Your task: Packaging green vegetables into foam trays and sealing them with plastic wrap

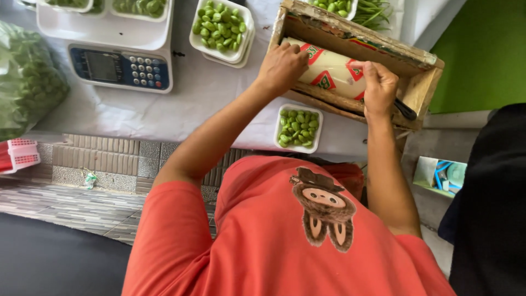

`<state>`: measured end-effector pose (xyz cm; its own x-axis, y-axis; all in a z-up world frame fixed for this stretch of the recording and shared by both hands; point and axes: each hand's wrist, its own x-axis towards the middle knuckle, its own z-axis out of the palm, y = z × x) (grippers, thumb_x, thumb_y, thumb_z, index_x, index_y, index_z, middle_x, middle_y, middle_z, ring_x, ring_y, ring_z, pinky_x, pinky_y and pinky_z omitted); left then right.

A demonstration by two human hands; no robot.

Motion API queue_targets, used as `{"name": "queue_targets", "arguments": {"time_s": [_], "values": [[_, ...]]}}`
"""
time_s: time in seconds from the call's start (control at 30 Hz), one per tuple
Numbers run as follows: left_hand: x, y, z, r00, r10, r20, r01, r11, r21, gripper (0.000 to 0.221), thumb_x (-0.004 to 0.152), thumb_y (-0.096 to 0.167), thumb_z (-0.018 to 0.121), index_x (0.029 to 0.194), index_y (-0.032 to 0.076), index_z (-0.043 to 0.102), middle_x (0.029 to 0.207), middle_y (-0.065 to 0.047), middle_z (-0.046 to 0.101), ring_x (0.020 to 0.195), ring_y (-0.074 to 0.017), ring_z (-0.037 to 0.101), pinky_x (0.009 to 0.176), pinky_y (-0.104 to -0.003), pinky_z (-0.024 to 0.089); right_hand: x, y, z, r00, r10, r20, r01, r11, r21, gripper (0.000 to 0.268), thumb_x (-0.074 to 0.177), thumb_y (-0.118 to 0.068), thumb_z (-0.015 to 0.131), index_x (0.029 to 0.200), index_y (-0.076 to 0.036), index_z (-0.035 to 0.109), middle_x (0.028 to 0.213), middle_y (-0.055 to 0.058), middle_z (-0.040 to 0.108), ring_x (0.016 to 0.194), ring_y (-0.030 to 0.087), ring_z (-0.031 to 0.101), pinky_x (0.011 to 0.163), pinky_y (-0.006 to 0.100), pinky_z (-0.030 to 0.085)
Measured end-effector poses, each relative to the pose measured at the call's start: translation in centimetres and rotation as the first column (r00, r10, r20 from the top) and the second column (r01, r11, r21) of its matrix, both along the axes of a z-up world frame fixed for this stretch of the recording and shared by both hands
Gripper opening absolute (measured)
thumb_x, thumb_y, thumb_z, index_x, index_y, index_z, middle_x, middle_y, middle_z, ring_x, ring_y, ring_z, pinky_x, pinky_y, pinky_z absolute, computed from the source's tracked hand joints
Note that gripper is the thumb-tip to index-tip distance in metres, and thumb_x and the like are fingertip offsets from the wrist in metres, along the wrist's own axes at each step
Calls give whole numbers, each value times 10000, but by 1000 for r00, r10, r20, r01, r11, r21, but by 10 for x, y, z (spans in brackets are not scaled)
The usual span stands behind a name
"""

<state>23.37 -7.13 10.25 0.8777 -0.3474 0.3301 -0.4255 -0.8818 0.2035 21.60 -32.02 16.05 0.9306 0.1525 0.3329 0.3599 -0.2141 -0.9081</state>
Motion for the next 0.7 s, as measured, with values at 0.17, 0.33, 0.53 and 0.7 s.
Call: {"name": "queue_targets", "arguments": {"time_s": [0.17,0.33,0.53,0.7], "values": [[4,13,23,988,-67,136,91,980,-175,111,948,226,681,869,168,733,810,-70,579,707,-304,563,558,-447,437,-3,-9,0,1000,-28,10,28,1000,14,309,1106,-227,559,1038,-4,762,1045,129,764,996,214,718,944,365,551],[-7,10,93,921,-184,343,324,852,-412,131,1027,186,683,913,122,686,892,-62,523,797,-277,502,664,-408,400,-10,-18,20,1000,-28,-8,29,997,78,290,1107,-218,559,1032,-11,749,1020,138,755,983,241,733,944,402,615],[-26,-17,139,883,-414,222,381,355,-854,138,1055,101,560,932,38,560,945,-86,587,872,-214,551,764,-338,457,-27,-18,72,996,-22,89,19,999,31,282,1134,-192,548,1059,17,722,1035,171,740,1005,275,728,928,394,607],[-23,-42,127,836,-535,118,346,350,-870,170,1076,89,484,922,78,412,865,-46,401,778,-195,379,703,-366,351,-41,-8,104,966,93,241,-65,990,-123,271,1164,-110,526,1085,76,707,1072,207,719,1043,314,689,940,413,555]]}}
